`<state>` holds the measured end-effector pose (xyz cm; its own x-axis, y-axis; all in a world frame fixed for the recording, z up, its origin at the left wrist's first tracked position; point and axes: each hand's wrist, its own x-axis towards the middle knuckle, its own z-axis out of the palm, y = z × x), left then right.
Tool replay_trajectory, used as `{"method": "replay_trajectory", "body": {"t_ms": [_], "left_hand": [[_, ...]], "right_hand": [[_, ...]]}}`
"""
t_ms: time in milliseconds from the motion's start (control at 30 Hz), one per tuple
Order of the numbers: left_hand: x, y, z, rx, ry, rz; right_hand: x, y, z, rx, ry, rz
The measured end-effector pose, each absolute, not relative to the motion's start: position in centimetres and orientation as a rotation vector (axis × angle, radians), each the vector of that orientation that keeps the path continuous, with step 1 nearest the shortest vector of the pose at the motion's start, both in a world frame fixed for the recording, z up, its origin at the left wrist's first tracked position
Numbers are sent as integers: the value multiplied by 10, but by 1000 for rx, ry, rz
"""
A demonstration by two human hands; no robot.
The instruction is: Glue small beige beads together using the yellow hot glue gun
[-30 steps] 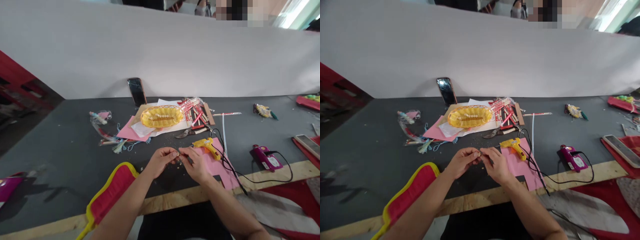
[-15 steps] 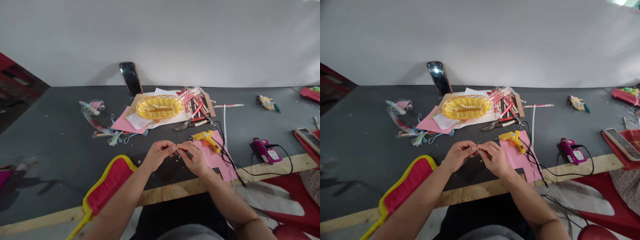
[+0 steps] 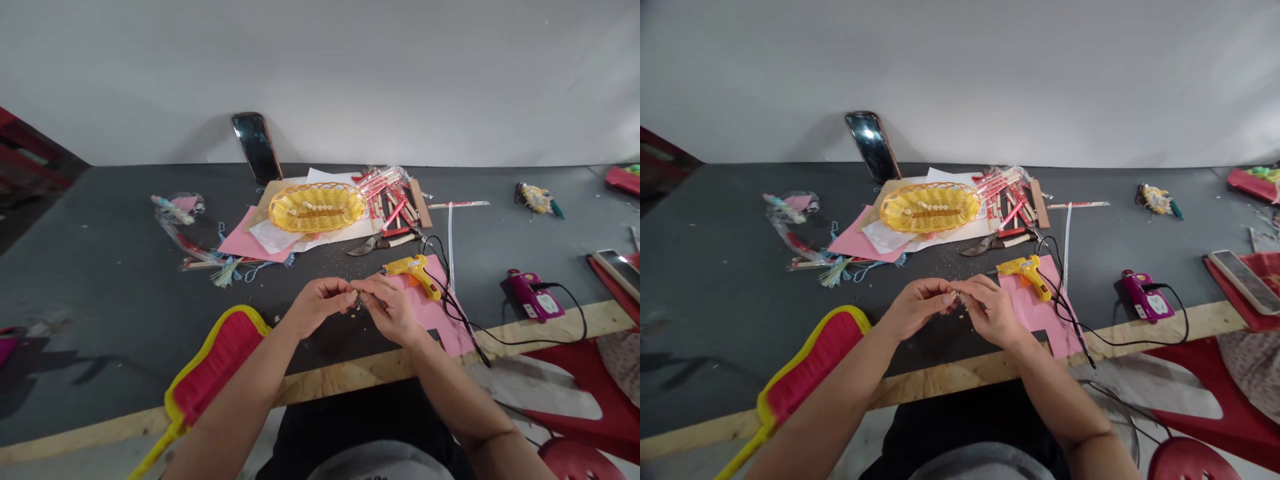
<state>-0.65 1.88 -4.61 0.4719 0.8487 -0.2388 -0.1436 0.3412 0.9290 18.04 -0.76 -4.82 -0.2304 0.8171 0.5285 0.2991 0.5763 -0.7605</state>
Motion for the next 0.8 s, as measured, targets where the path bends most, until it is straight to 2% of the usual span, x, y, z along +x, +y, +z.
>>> {"method": "replay_trajectory", "body": {"t_ms": [233, 433, 800], "left_hand": [[-5, 18, -50, 1016, 868, 807], [-3, 15, -41, 1378, 1096, 993], [-2, 13, -46, 1687, 1064, 1170]], "right_hand": [[180, -8, -42, -989, -1735, 675], [180, -8, -45, -1057, -1752, 654], [177, -8, -42, -1054, -1745, 705]]}}
